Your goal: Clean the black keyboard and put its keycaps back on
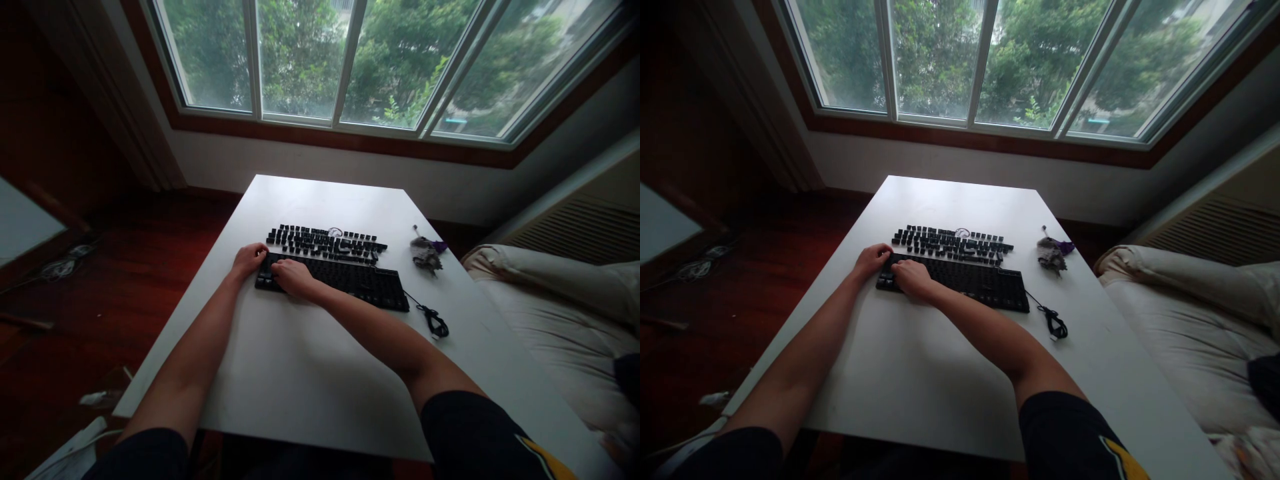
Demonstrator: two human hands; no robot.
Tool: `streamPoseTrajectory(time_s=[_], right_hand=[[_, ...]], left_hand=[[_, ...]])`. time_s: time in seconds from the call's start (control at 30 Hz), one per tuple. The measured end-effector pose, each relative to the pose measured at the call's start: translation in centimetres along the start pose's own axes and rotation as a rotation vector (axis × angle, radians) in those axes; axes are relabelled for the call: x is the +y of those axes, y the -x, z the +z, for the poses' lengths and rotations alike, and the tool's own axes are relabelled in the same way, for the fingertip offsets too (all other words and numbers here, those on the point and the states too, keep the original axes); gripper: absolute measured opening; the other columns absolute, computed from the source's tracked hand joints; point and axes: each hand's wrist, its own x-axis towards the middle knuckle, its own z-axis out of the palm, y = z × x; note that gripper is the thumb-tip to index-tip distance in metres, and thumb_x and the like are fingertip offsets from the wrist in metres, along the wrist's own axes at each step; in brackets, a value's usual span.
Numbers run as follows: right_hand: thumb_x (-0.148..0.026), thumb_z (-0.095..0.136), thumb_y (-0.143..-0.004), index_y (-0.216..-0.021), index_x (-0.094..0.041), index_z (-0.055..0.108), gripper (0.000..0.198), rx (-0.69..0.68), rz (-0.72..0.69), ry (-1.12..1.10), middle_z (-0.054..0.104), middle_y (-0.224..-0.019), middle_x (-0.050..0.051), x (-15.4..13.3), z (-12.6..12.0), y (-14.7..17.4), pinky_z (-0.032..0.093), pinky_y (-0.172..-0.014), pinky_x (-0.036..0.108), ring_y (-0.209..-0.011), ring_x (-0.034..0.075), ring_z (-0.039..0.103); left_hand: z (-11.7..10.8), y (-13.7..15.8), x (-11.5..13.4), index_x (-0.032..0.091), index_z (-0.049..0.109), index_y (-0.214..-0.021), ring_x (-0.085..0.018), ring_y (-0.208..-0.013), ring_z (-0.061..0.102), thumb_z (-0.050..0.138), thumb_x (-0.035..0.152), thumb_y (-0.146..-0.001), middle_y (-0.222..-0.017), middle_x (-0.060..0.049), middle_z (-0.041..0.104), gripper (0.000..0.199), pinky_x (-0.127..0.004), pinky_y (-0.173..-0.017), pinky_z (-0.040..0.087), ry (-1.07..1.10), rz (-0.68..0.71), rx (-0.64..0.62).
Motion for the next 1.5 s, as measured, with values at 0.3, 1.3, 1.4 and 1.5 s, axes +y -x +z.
streamPoseTrajectory(time_s=[0.3,1.3,1.4,1.5], right_hand=[[-0.027,0.052,-0.1,-0.102,-0.021,0.07,0.019,0.107,-0.013,-0.079,0.069,-0.108,0.006,0.2,0.6,1.5,0.043,-0.081,0.025,-0.103,0.019,0.062],[-0.028,0.068,-0.089,-0.116,-0.018,0.071,0.029,0.065,0.05,0.186,0.069,-0.119,0.013,7.3,-0.6,-7.8,0.046,-0.093,0.034,-0.115,0.029,0.058],[-0.026,0.065,-0.092,-0.112,-0.016,0.073,0.024,0.075,0.057,0.161,0.069,-0.117,0.013,7.1,-0.7,-7.6,0.045,-0.095,0.033,-0.115,0.027,0.058],[-0.025,0.061,-0.095,-0.113,-0.016,0.073,0.023,0.116,0.083,0.102,0.07,-0.116,0.013,6.9,-0.8,-6.9,0.044,-0.093,0.031,-0.114,0.025,0.059]], left_hand=[[0.0,0.1,-0.1,0.024,0.075,-0.101,-0.018,-0.079,0.063,0.054,0.028,-0.087,-0.092,-0.002,0.074,0.026,-0.028,-0.072,0.045,0.01,0.007,0.007],[-0.1,-0.2,-0.1,0.025,0.076,-0.1,-0.019,-0.083,0.064,0.055,0.028,-0.087,-0.092,-0.002,0.075,0.025,-0.028,-0.076,0.046,0.013,-0.041,0.017],[-0.2,-0.2,-0.1,0.025,0.076,-0.101,-0.019,-0.083,0.064,0.055,0.028,-0.087,-0.093,-0.002,0.075,0.025,-0.028,-0.076,0.046,0.008,-0.046,0.012],[-0.3,-0.2,-0.1,0.025,0.075,-0.1,-0.019,-0.082,0.064,0.055,0.028,-0.087,-0.092,-0.002,0.074,0.025,-0.028,-0.075,0.046,0.016,-0.032,0.005]])
